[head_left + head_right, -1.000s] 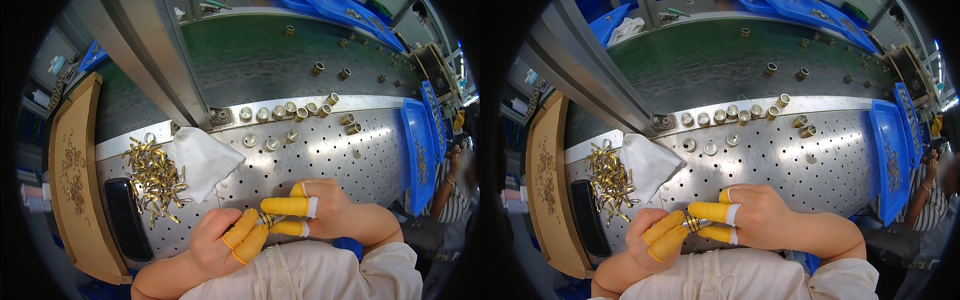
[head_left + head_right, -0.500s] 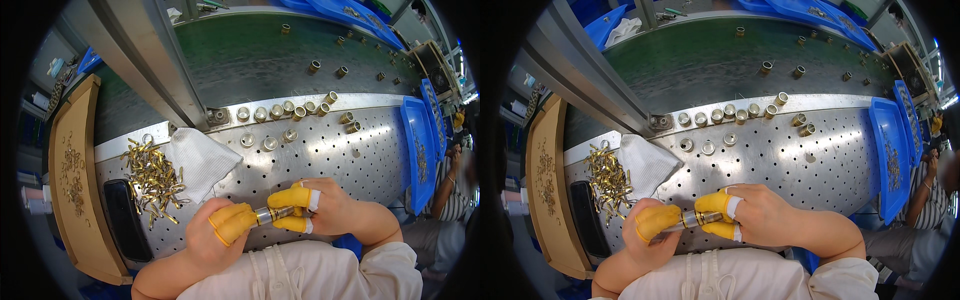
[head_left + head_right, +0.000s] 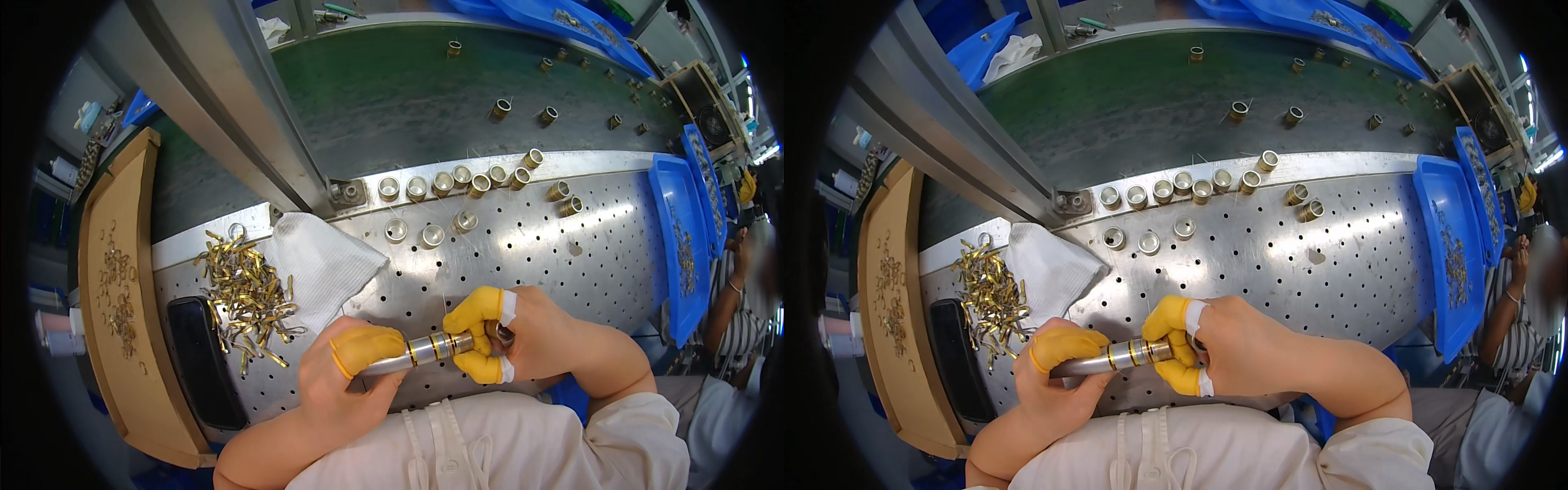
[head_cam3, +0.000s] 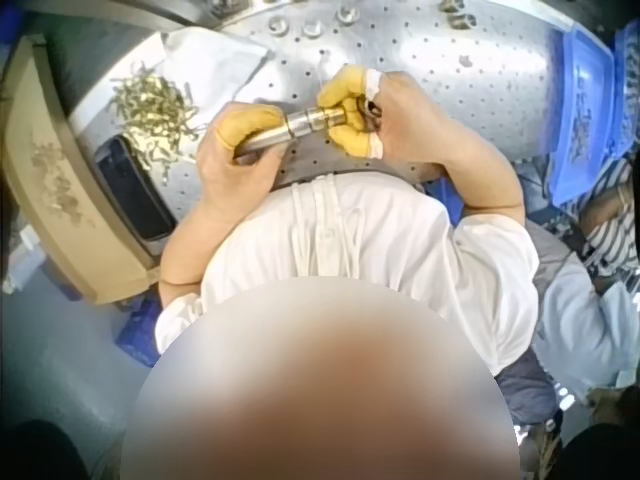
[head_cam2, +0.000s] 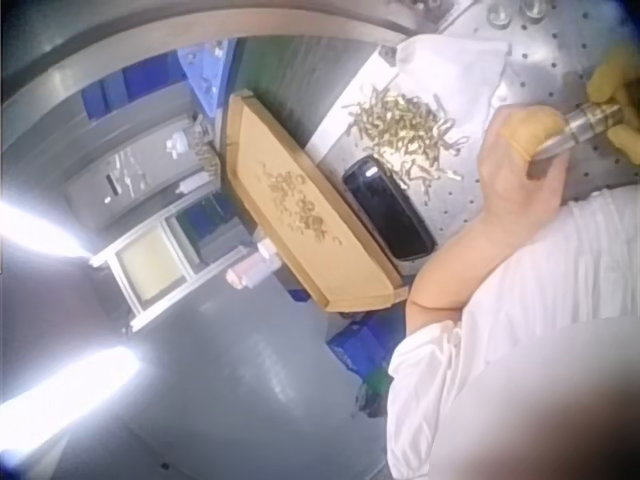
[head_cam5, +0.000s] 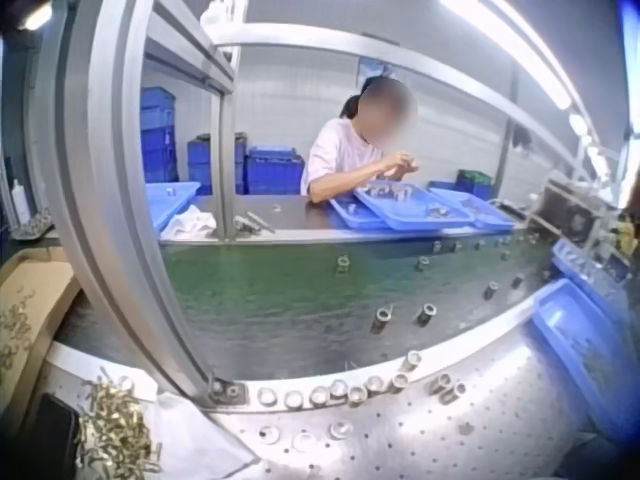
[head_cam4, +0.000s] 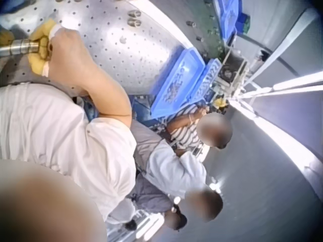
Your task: The person uses a handheld metal tool to press small brass components into cylindrical metal casings. They pick up a casing, insert the brass piece, and apply pressure with the tool to secure it. The finished parts are placed on a perforated metal tray, while raw materials are kept in a cardboard box and a blue bin.
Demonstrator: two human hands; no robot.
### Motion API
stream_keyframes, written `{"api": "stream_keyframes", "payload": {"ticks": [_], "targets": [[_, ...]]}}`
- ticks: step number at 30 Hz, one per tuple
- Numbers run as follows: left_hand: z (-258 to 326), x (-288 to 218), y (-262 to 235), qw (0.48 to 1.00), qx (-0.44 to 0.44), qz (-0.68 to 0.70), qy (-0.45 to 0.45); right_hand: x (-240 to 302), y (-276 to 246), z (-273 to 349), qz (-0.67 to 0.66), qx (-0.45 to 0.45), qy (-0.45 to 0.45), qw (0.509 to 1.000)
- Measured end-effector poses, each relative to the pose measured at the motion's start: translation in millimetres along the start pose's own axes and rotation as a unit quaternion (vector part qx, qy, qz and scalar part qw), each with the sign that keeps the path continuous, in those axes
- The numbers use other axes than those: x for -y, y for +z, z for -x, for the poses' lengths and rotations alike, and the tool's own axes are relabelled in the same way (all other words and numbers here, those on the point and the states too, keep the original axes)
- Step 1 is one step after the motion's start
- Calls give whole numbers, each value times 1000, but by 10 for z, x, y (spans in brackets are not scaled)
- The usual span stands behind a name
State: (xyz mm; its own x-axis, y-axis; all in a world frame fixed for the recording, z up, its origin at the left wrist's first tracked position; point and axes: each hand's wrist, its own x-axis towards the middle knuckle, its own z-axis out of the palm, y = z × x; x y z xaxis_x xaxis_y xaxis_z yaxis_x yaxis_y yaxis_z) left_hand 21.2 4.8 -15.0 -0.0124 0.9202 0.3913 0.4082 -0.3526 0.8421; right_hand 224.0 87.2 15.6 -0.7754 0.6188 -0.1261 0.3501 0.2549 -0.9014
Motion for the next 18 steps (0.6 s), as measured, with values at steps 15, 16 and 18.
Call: {"api": "stream_keyframes", "payload": {"ticks": [15,16,18], "targets": [[2,-108,-67,981,-85,104,-144,-8,-560,63,144,-185,0,972],[-35,-142,-75,977,-93,118,-149,-71,-644,64,232,-212,48,948],[-54,-189,-102,976,-93,122,-153,-149,-712,74,354,-237,95,900]]}}
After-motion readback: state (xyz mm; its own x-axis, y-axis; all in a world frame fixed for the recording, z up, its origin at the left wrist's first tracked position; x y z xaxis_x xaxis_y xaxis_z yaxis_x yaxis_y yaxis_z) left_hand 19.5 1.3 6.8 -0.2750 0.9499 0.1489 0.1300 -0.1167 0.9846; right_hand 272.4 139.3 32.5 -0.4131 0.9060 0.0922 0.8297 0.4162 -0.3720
